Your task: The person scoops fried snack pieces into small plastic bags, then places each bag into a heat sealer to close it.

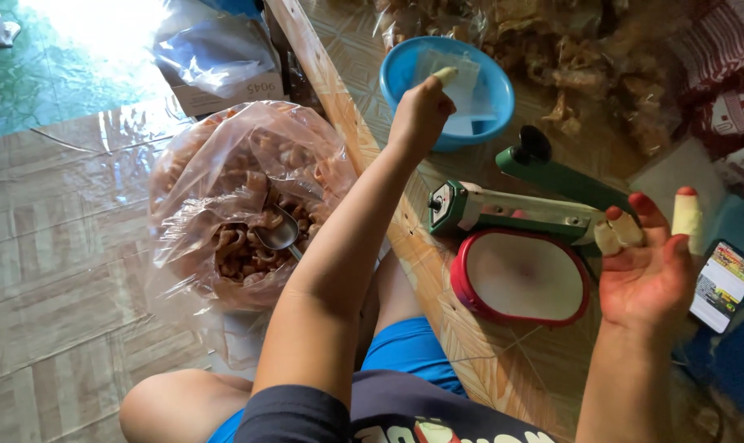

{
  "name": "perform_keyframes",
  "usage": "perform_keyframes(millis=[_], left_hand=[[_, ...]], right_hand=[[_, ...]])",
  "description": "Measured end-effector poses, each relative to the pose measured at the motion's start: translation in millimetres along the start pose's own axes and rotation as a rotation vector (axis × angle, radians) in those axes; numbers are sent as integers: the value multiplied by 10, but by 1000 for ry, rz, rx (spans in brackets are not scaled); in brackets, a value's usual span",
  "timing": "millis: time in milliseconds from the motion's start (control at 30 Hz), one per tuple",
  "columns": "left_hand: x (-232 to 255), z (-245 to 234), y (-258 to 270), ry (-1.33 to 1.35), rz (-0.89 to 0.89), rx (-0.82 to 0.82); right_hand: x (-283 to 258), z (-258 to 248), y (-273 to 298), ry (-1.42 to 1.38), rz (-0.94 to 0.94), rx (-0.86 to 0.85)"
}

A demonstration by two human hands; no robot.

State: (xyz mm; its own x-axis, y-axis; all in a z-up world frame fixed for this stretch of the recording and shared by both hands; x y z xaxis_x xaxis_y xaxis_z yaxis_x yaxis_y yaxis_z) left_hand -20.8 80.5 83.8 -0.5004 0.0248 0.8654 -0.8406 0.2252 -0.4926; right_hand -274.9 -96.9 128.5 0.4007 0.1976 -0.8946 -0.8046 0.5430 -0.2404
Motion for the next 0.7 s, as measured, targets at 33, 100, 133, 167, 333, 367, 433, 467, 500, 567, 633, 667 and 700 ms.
perform_keyframes(millis=[33, 100, 133, 167, 333, 367, 433, 467, 500, 567, 633, 667, 700], left_hand=[[-16, 2, -11, 47, -25, 39], [-60, 30, -36, 94, -47, 81], [-88, 47, -50, 107, -50, 126], [-113, 66, -69, 120, -52, 171], [-182, 163, -156, 16, -113, 207], [-205, 189, -183, -82, -128, 214], [-163, 208, -196, -151, -121, 181], [-144, 223, -204, -221, -119, 145], [-137, 229, -218, -223, -114, 144], [-149, 258, -228, -166, -192, 134], [-213, 250, -274, -161, -187, 137], [-251, 248, -290, -154, -185, 145], [-338, 255, -338, -156, -190, 136]], right_hand=[[17, -5, 9, 0, -1, -12], [43, 22, 46, -1, -4, -27], [50, 59, 75, 5, -16, -58], [57, 97, 102, 10, -29, -88], [153, 123, 169, -38, -10, -164], [162, 152, 181, -19, -22, -160], [185, 144, 218, -24, -28, -174], [200, 139, 235, -29, -28, -185], [212, 118, 240, -32, -32, -185], [246, 79, 264, -32, -6, -261], [297, 94, 299, -35, -3, -278], [326, 101, 323, -35, 2, -299], [338, 115, 360, -36, 6, -291]])
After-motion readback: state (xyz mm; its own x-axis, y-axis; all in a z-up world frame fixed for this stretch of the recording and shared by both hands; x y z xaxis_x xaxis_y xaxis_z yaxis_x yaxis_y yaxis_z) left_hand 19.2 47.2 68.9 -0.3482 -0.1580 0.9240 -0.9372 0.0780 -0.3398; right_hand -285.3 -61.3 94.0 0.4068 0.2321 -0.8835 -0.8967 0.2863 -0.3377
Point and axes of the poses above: each hand's wrist, its own y-axis away from the middle knuckle, its own z-axis out of the palm, x = y × z, the point moved 2 cm from there along -y, towards the middle knuckle, and after that the axes turned 12 degrees about y, right-handed, at the moved point
